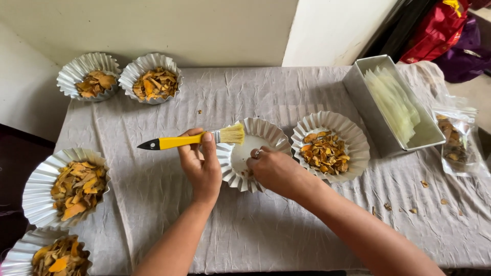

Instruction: Sorting and cleaning dried tea leaves using a brush and placing them into paper liners.

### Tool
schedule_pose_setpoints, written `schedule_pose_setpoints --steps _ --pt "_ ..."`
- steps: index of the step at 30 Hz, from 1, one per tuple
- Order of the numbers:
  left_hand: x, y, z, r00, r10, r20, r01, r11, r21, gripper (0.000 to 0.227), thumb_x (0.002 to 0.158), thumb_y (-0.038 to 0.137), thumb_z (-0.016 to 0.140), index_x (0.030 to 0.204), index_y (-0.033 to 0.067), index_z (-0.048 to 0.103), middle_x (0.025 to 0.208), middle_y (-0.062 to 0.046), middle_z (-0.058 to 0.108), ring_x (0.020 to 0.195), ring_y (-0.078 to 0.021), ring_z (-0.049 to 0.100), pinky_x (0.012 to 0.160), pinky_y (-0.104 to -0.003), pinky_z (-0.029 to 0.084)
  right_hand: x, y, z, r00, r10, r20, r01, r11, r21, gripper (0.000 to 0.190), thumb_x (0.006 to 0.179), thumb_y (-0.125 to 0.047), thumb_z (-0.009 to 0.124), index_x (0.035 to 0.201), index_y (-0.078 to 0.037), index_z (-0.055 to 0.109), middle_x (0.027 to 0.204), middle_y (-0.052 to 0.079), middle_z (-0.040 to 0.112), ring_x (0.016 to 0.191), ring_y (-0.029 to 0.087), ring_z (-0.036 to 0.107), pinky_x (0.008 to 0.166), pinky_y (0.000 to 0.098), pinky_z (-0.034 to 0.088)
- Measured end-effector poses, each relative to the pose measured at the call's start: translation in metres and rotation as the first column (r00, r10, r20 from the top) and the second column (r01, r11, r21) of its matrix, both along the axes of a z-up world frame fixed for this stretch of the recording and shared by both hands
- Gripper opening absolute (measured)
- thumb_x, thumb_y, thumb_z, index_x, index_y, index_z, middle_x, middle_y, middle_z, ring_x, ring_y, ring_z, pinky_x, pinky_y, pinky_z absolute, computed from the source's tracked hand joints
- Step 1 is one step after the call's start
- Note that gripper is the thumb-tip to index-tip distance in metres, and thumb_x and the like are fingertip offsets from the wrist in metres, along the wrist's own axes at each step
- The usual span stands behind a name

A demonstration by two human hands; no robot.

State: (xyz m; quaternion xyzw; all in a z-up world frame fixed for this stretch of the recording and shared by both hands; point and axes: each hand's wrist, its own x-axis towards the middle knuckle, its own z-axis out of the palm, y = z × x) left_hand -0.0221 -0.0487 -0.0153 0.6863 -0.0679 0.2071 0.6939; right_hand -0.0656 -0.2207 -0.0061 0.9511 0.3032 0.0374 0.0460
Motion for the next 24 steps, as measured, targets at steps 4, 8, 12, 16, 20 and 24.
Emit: schedule_pose_setpoints --steps 4,8,12,16,20,24 --pt "-0.004 0.002 0.005 0.999 -0.026 0.043 0.027 0.999 -0.028 0.024 0.104 0.029 0.062 0.118 0.0114 0.053 0.100 -0.004 0.050 0.096 -0.0118 0.058 0.099 -0.033 0.049 0.004 -0.015 0.013 0.946 -0.151 -0.285 0.286 0.803 0.523 0.009 0.084 -0.012 0.073 0.091 -0.007 0.077 0.081 0.012 0.074 0.073 0.029 0.074 0.070 0.0370 0.061" --pt "-0.015 0.003 0.008 0.990 -0.134 0.050 0.139 0.984 -0.112 0.024 0.103 0.029 0.061 0.116 0.0103 0.053 0.095 -0.001 0.049 0.090 -0.0084 0.056 0.094 -0.031 0.050 -0.001 -0.021 0.039 0.843 -0.035 -0.537 0.538 0.066 0.840 0.016 0.079 -0.005 0.079 0.094 0.000 0.078 0.080 0.013 0.077 0.075 0.021 0.075 0.074 0.0348 0.063" --pt "-0.020 -0.005 0.017 0.963 -0.261 0.065 0.266 0.959 -0.095 0.020 0.102 0.023 0.061 0.112 0.0076 0.053 0.089 -0.001 0.049 0.083 -0.0091 0.056 0.087 -0.030 0.052 0.004 -0.032 0.012 0.744 0.281 -0.606 0.651 -0.509 0.564 0.011 0.086 0.005 0.075 0.096 0.009 0.074 0.081 0.015 0.074 0.075 0.019 0.073 0.081 0.0385 0.064" --pt "-0.019 -0.002 0.007 0.962 -0.247 0.113 0.260 0.959 -0.117 0.019 0.103 0.022 0.059 0.113 0.0070 0.052 0.088 -0.001 0.050 0.079 -0.0067 0.056 0.084 -0.025 0.050 -0.001 -0.032 0.014 0.755 0.258 -0.603 0.632 -0.528 0.567 0.009 0.087 0.004 0.075 0.095 0.008 0.074 0.082 0.014 0.073 0.077 0.019 0.074 0.082 0.0368 0.064" --pt "-0.019 -0.003 0.009 0.958 -0.268 0.108 0.275 0.960 -0.058 0.022 0.101 0.024 0.062 0.112 0.0072 0.053 0.092 -0.006 0.055 0.082 -0.0110 0.059 0.085 -0.029 0.052 -0.009 -0.036 0.034 0.774 0.171 -0.610 0.605 -0.485 0.631 0.012 0.085 0.004 0.076 0.096 0.009 0.074 0.081 0.016 0.072 0.077 0.022 0.073 0.081 0.0420 0.064" --pt "-0.007 0.005 0.008 0.970 -0.211 0.122 0.204 0.977 0.067 0.023 0.100 0.025 0.065 0.114 0.0081 0.057 0.093 -0.006 0.054 0.090 -0.0160 0.063 0.096 -0.034 0.051 -0.038 -0.069 0.096 0.744 -0.276 -0.608 0.643 0.047 0.765 0.024 0.077 -0.002 0.084 0.098 0.008 0.079 0.084 0.023 0.074 0.080 0.027 0.075 0.080 0.0436 0.064"
